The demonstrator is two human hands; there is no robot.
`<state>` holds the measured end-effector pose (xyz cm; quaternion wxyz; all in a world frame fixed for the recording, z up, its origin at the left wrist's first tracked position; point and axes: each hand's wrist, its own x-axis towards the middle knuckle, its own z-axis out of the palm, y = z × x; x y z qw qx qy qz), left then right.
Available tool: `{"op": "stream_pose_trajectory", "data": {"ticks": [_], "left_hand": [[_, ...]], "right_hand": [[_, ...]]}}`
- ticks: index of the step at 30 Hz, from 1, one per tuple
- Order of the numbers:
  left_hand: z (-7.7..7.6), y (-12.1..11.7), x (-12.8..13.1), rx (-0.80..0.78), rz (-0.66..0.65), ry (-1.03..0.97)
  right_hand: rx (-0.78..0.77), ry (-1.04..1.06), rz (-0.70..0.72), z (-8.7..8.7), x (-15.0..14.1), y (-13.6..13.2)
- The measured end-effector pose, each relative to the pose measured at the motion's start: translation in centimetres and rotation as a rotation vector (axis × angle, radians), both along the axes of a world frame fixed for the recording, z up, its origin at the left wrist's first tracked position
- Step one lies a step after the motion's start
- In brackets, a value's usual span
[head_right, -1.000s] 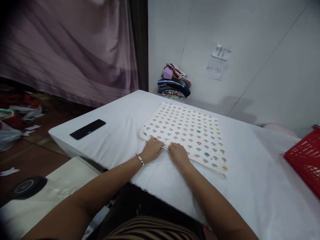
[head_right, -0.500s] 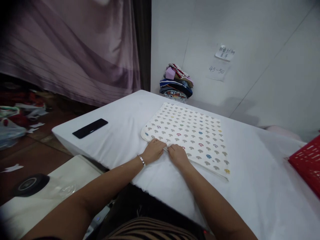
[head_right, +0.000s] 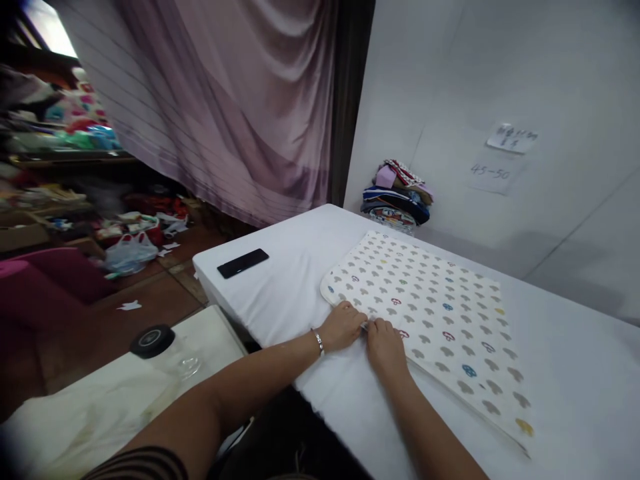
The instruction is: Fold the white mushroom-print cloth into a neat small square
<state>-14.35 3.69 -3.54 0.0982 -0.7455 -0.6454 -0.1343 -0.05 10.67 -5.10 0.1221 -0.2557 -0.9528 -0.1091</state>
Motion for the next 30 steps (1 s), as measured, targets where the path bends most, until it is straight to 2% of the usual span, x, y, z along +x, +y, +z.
{"op": "stream_pose_trajectory", "data": {"ticks": [7, 13, 15, 17, 20, 23, 26, 30], "left_hand": [[-0.3, -0.1, -1.5, 0.008, 0.035, 0.011], [0.0, -0.4, -6.1, 0.001, 0.255, 0.044], [0.3, -0.5, -7.6, 0.001, 0.293, 0.061], [0.7, -0.5, -8.8, 0.014, 0.273, 0.087], [1.1, -0.4, -10.0, 0.023, 0.162, 0.125], [1.2, -0.3, -10.7, -0.036, 0.082, 0.046], [1.0, -0.2, -11.2, -0.059, 0.118, -0.106], [0.8, -0.7, -11.6, -0.014, 0.2, -0.187]], "right_hand": [[-0.054, 0.002, -0.034, 0.3, -0.3, 0.2], [-0.172, 0.014, -0.101, 1.0, -0.2, -0.1], [-0.194, 0.009, -0.115, 1.2, -0.2, -0.2], [-0.208, 0.003, -0.122, 1.3, -0.2, -0.1], [-0.202, 0.004, -0.109, 1.2, -0.2, 0.0], [-0.178, 0.018, -0.087, 1.0, -0.1, 0.1], [-0.18, 0.055, -0.084, 0.8, 0.1, 0.1], [-0.194, 0.078, -0.062, 0.8, 0.2, 0.1]]}}
